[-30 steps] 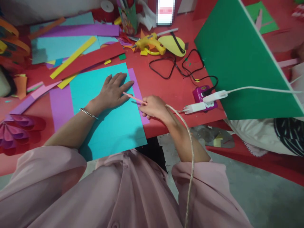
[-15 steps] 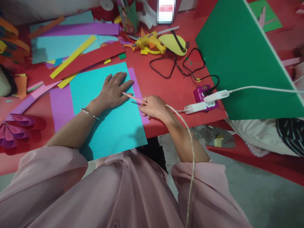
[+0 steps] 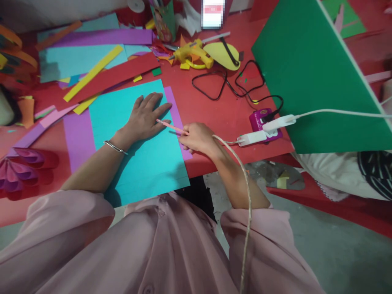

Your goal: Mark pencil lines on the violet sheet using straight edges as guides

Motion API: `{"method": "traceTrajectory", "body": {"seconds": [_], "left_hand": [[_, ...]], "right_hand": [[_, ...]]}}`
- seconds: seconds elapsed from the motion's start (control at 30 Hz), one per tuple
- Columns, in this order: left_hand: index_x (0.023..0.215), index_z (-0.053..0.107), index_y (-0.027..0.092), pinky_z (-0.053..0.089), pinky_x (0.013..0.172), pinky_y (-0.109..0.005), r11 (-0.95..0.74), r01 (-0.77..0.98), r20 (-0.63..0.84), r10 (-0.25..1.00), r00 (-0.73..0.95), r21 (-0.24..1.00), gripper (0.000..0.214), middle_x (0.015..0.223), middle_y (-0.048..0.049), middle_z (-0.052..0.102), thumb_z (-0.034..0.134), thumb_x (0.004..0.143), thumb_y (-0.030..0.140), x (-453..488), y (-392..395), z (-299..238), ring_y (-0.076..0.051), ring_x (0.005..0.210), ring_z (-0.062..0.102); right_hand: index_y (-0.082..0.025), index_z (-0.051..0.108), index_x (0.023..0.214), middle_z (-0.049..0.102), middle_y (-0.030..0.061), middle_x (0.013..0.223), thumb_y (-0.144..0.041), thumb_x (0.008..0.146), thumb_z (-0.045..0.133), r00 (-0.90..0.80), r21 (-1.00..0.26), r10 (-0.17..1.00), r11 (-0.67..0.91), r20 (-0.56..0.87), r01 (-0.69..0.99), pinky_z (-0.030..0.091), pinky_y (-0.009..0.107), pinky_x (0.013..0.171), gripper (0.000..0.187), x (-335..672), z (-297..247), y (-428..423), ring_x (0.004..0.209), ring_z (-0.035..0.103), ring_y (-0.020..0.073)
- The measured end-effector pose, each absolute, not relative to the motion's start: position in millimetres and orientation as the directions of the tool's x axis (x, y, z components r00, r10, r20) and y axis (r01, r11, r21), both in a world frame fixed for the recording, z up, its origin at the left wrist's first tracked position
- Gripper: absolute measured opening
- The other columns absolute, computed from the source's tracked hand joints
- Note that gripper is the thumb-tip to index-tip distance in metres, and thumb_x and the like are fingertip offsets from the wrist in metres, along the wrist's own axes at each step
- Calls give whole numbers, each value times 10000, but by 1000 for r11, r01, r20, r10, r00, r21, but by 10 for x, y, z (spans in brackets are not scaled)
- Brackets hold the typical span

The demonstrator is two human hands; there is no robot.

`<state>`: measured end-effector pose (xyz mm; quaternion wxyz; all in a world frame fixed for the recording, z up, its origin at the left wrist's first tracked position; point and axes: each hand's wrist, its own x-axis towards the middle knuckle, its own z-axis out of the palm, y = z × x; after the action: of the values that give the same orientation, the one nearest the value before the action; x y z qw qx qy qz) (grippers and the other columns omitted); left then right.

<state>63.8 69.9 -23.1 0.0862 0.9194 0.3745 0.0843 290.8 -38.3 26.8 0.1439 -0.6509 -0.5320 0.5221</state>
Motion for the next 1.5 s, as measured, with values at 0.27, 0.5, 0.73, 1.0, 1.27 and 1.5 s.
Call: {"method": "traceTrajectory", "body": {"seconds": [0.27, 0.5, 0.73, 1.0, 1.27, 1.5], "left_hand": [[1588, 480, 371, 158, 1296, -597, -712, 675, 108, 699, 707, 194, 689, 1738, -64, 353, 356, 1023, 746, 638, 692, -231, -351, 1609, 291], [1599, 470, 372, 132, 1295, -615, -703, 676, 86, 704, 705, 220, 701, 1750, -72, 323, 359, 1018, 749, 637, 699, -231, -379, 1612, 278], [1596, 474, 374, 115, 1300, -616, -703, 671, 85, 703, 706, 237, 702, 1751, -68, 323, 338, 1022, 755, 645, 689, -216, -373, 1618, 267], [1594, 475, 376, 114, 1303, -610, -700, 673, 89, 706, 703, 239, 703, 1748, -59, 330, 344, 1019, 758, 643, 690, -223, -370, 1617, 270], [1590, 477, 374, 154, 1297, -595, -711, 677, 109, 701, 705, 189, 707, 1735, -64, 358, 331, 1020, 765, 640, 695, -241, -348, 1608, 297], [1591, 485, 345, 154, 1292, -608, -706, 684, 86, 705, 704, 184, 713, 1742, -93, 338, 321, 1028, 750, 650, 685, -217, -366, 1610, 290]], "right_hand": [[-195, 638, 759, 736, 5, 648, -176, 919, 666, -124, -749, 835, -404, -537, 525, 468, 195, 439, 163, 2920, 247, -372, 466, 639, 100], [-196, 638, 763, 730, -1, 647, -186, 925, 675, -123, -755, 836, -408, -535, 514, 479, 198, 441, 167, 2922, 230, -375, 462, 642, 104], [-195, 644, 767, 733, -6, 653, -231, 928, 713, -114, -748, 836, -409, -537, 523, 460, 194, 441, 179, 2928, 219, -383, 453, 631, 95], [-193, 648, 768, 734, -4, 646, -219, 928, 710, -114, -748, 838, -404, -534, 527, 449, 202, 437, 174, 2926, 240, -386, 434, 620, 94], [-195, 653, 771, 743, -3, 664, -241, 925, 730, -128, -766, 846, -393, -518, 509, 456, 204, 437, 178, 2935, 202, -386, 446, 627, 96], [-192, 658, 765, 741, -3, 652, -207, 921, 697, -124, -747, 842, -386, -525, 541, 463, 194, 442, 161, 2930, 254, -383, 445, 625, 88]]}}
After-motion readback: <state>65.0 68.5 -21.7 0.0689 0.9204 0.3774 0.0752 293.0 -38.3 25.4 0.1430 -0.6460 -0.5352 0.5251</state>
